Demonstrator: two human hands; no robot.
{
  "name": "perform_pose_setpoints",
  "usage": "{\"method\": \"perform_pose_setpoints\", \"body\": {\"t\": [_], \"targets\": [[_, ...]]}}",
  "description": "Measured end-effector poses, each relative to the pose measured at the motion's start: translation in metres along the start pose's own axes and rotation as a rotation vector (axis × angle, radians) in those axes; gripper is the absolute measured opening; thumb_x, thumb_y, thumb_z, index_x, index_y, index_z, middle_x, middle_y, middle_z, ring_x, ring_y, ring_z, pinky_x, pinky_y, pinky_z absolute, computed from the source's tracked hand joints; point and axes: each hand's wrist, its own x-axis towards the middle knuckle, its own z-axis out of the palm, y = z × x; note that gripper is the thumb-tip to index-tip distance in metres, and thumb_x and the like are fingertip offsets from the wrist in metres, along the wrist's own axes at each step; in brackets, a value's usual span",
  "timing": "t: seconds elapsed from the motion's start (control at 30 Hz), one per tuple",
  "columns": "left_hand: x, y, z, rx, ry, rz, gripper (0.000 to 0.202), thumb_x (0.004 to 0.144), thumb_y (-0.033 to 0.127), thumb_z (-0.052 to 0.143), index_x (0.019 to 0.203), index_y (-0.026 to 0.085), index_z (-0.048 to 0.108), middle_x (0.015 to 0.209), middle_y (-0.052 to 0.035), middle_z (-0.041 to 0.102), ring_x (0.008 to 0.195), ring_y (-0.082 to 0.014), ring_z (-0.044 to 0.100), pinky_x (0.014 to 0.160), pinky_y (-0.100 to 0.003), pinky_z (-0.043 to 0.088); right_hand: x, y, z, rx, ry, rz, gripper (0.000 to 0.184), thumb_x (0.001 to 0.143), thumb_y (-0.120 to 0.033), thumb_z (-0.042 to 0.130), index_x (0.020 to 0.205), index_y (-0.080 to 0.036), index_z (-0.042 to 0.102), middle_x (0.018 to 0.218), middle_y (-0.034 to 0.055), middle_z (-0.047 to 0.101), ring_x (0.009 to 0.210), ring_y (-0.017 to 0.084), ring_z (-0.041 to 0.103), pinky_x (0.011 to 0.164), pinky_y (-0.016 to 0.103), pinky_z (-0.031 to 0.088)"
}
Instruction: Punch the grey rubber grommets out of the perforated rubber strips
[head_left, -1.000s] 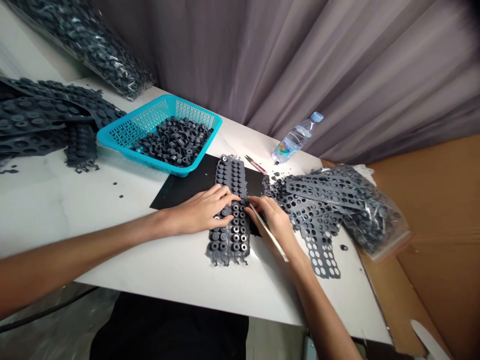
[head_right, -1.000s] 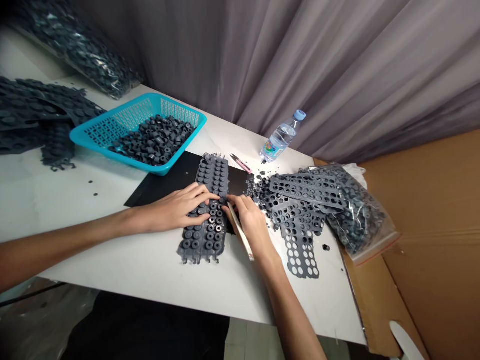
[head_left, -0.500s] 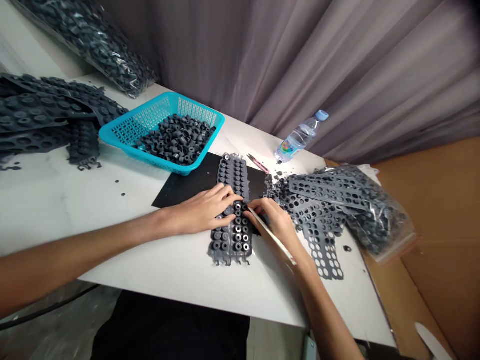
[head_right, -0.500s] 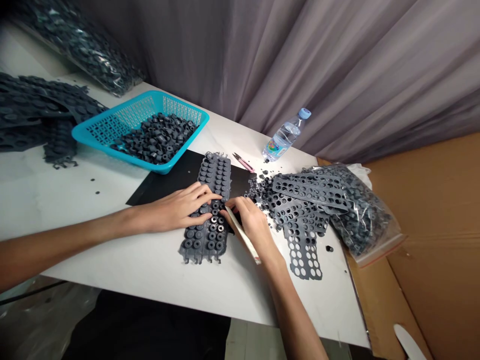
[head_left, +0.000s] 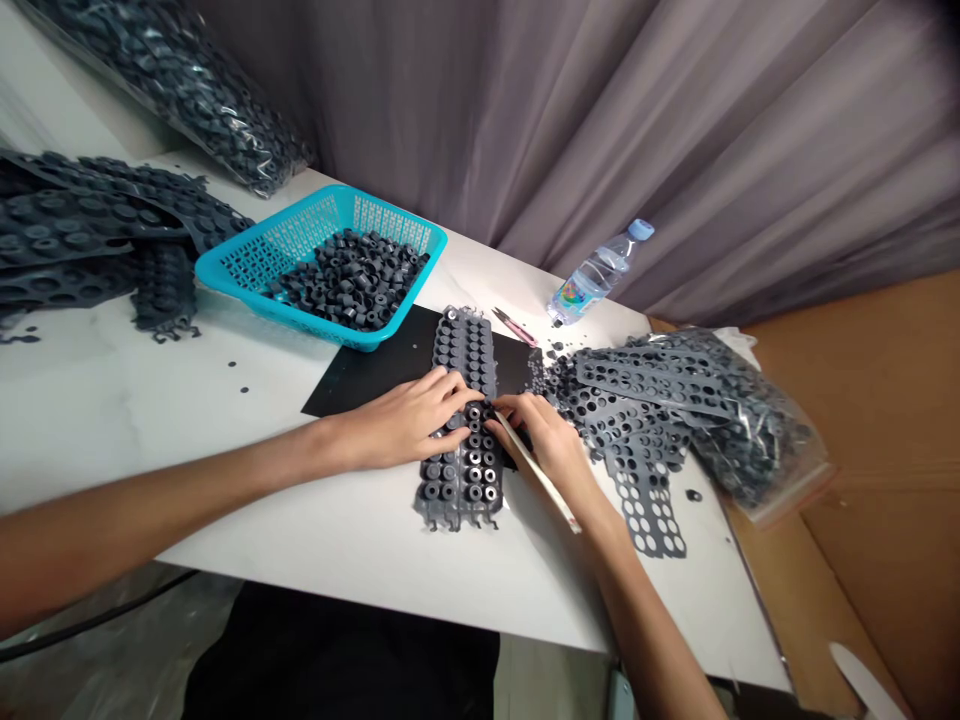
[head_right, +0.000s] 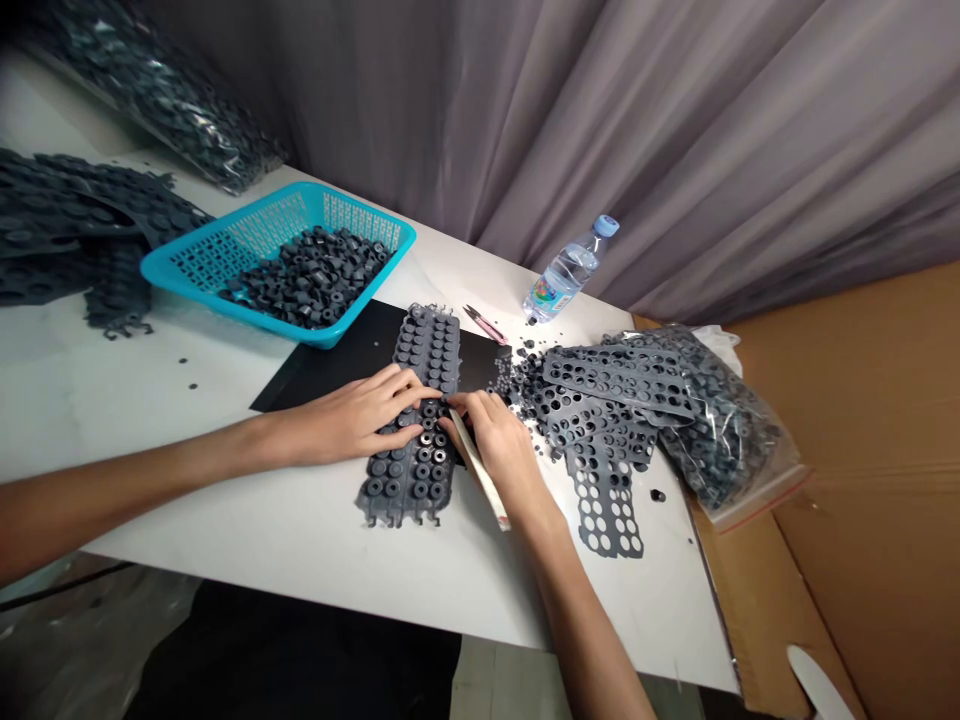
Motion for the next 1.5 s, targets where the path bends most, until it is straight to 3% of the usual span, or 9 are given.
{"method": "perform_pose_setpoints", "body": {"t": [0.2, 0.5, 0.73, 1.5], "targets": [[-0.001, 0.0, 0.0, 0.017, 0.003, 0.006, 0.045, 0.107, 0.046, 0.039, 0.142, 0.02, 0.047, 0.125, -0.0101, 0.055, 0.119, -0.0263, 0.049, 0.092, -0.038, 0.049, 0.0, -0.004, -0.003, -0.007, -0.036, -0.007, 0.027, 0.107, -0.039, 0.05, 0.127, -0.024, 0.059, 0.108, 0.0083, 0.069, 0.101, 0.024, 0.066, 0.086, 0.035, 0.052], [-0.001, 0.0, 0.0, 0.035, 0.001, 0.008, 0.046, 0.107, 0.044, 0.039, 0.147, 0.022, 0.043, 0.127, -0.0102, 0.055, 0.121, -0.0267, 0.05, 0.095, -0.038, 0.048, 0.0, -0.003, -0.007, 0.034, -0.018, 0.006, 0.02, 0.105, -0.043, 0.054, 0.109, -0.024, 0.06, 0.096, 0.0051, 0.07, 0.084, 0.02, 0.067, 0.076, 0.031, 0.052], [0.0, 0.002, -0.001, 0.053, -0.013, -0.006, 0.047, 0.107, 0.044, 0.038, 0.149, 0.022, 0.043, 0.13, -0.0109, 0.054, 0.122, -0.0267, 0.05, 0.091, -0.037, 0.05, 0.0, -0.003, -0.008, 0.044, -0.046, -0.001, 0.019, 0.104, -0.042, 0.056, 0.11, -0.024, 0.058, 0.097, 0.0042, 0.069, 0.084, 0.019, 0.066, 0.077, 0.03, 0.05], [0.0, 0.002, -0.002, 0.092, -0.019, 0.015, 0.049, 0.108, 0.044, 0.037, 0.15, 0.019, 0.041, 0.129, -0.0123, 0.055, 0.121, -0.0281, 0.052, 0.098, -0.041, 0.049, -0.001, -0.007, -0.011, -0.033, -0.084, 0.01, 0.02, 0.105, -0.044, 0.052, 0.109, -0.024, 0.058, 0.095, 0.0054, 0.068, 0.082, 0.019, 0.066, 0.068, 0.029, 0.048]]}}
